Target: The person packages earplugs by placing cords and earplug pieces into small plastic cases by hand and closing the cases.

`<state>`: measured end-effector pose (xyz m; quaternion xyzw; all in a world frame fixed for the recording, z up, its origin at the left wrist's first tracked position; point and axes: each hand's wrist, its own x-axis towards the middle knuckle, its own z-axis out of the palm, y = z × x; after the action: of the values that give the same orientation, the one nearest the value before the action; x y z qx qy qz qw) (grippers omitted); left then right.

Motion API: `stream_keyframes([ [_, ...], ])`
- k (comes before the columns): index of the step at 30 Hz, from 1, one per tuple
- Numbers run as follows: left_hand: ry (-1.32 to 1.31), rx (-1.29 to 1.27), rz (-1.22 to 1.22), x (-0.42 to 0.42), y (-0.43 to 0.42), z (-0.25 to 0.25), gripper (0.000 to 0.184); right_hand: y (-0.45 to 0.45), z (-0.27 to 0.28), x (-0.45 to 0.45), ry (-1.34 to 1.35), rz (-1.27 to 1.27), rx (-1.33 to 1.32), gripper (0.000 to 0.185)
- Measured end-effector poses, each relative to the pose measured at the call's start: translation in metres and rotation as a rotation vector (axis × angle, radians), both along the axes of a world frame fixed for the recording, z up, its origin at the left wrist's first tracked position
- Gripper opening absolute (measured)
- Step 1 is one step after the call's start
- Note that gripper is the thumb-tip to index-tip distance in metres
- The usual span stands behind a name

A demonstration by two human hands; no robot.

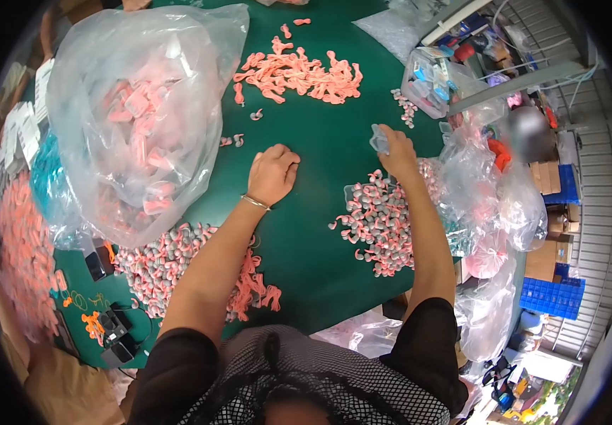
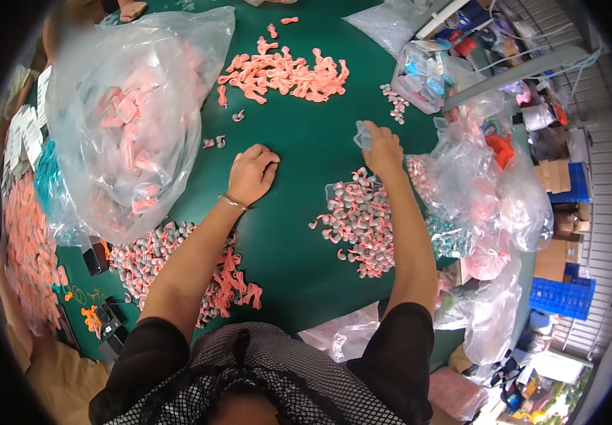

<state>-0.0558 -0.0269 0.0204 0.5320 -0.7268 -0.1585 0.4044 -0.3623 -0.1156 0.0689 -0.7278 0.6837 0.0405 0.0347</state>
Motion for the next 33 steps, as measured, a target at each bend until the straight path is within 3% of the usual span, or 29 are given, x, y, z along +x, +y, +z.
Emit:
stream_keyframes([
  [2,0.0,-0.006,0.005,0.0,0.0,0.001,0.011,0.004,-0.016,0.017,-0.259,0.269,-0.092,0.065],
  [6,0.021,-0.002,0.002,0.001,0.001,0.001,0.013,0.026,-0.004,0.08,-0.203,0.318,-0.069,0.056],
  [7,0.028,0.006,-0.006,0.002,0.001,0.002,0.015,0.031,-0.002,0.089,-0.23,0.377,-0.186,0.046],
  [11,0.032,0.016,0.015,0.002,0.002,0.004,0.019,0.021,-0.009,0.089,-0.321,0.487,-0.369,0.039],
  [13,0.047,0.021,0.003,0.002,0.003,0.004,0.02,0.021,-0.006,0.091,-0.689,0.412,-0.491,0.028],
  [14,0.05,0.022,0.007,0.001,0.003,0.004,0.02,0.024,-0.002,0.091,-0.687,0.416,-0.487,0.028],
  [16,0.072,0.024,0.015,0.001,0.002,0.001,0.02,0.032,0.006,0.091,-1.051,0.047,0.025,0.026],
  [19,0.179,-0.007,0.049,0.002,0.001,-0.004,0.02,0.034,-0.013,0.093,-0.947,0.278,0.287,0.022],
  [22,0.296,-0.029,0.067,0.005,0.001,-0.007,0.02,0.049,0.0,0.124,-0.738,0.323,0.288,0.023],
  [26,0.097,-0.136,0.205,0.022,0.009,0.013,0.023,0.068,0.003,0.151,-0.569,0.385,-0.098,0.026],
  [28,-0.101,-0.147,0.418,0.038,0.006,0.028,0.027,0.071,0.0,0.15,-0.577,0.402,-0.142,0.028],
  [30,-0.091,-0.122,0.45,0.049,0.002,0.027,0.026,0.07,-0.002,0.143,-0.645,0.302,-0.181,0.022],
  [33,-0.193,0.144,0.418,0.056,0.001,0.019,0.021,0.064,-0.004,0.12,-0.657,0.255,-0.21,0.016],
])
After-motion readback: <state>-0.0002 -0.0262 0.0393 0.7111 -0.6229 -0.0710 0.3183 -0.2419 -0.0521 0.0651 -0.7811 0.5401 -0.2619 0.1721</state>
